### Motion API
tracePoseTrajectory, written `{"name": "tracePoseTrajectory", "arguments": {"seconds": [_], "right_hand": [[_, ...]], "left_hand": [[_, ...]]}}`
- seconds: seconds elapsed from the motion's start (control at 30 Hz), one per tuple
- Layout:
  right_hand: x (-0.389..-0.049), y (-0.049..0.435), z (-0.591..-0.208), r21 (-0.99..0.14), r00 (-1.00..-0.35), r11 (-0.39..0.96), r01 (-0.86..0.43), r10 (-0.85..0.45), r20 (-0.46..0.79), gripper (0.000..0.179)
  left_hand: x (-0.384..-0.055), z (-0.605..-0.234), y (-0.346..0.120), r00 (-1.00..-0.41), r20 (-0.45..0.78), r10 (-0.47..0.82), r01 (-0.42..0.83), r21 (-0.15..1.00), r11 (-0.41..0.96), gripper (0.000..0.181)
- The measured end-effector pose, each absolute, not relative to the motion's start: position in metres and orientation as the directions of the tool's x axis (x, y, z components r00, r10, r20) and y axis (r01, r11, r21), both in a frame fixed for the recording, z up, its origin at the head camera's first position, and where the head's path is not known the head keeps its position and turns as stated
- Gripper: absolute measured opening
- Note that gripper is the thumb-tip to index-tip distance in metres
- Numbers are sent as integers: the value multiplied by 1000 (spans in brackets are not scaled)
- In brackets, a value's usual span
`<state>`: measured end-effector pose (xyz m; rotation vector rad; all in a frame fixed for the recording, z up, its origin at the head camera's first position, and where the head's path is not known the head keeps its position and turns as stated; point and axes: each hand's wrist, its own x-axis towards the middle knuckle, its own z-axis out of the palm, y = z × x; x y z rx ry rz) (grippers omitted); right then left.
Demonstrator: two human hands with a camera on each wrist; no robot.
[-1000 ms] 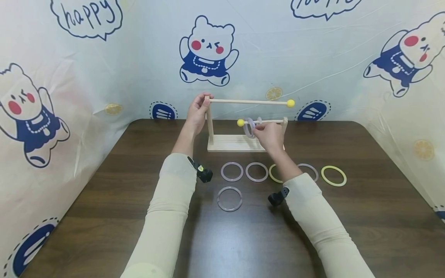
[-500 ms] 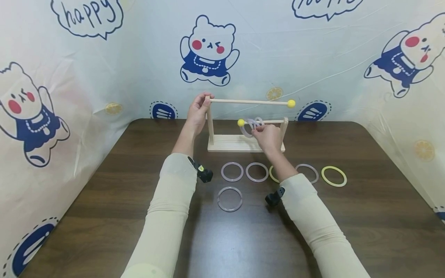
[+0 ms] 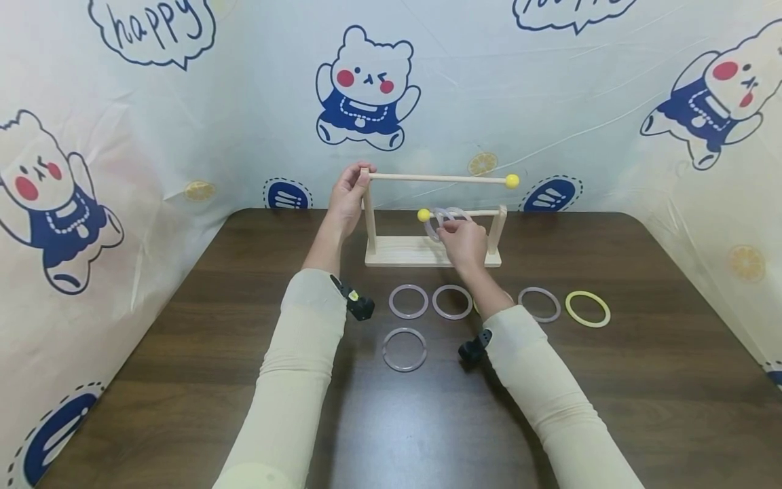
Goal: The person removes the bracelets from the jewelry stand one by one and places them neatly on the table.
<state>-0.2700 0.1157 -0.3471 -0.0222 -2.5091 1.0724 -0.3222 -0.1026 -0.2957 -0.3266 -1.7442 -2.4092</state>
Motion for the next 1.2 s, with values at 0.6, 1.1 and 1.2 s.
{"name": "tracePoseTrajectory", "arguments": {"seconds": [0.6,1.1,1.2], "right_hand": [[-271,114,-346,-683,-918,715,-146,159,363,12],[-273,113,-347,-765,-913,630,-134,222,343,13],[-274,113,-346,-779,-899,610,-145,247,361,12]], "left_hand": [[-324,-294,-103,-975,223,0,211,923,-323,10],[-322,-295,-104,-971,240,0,228,922,-312,9],[-321,-293,-104,-972,236,-4,225,923,-312,10]]}}
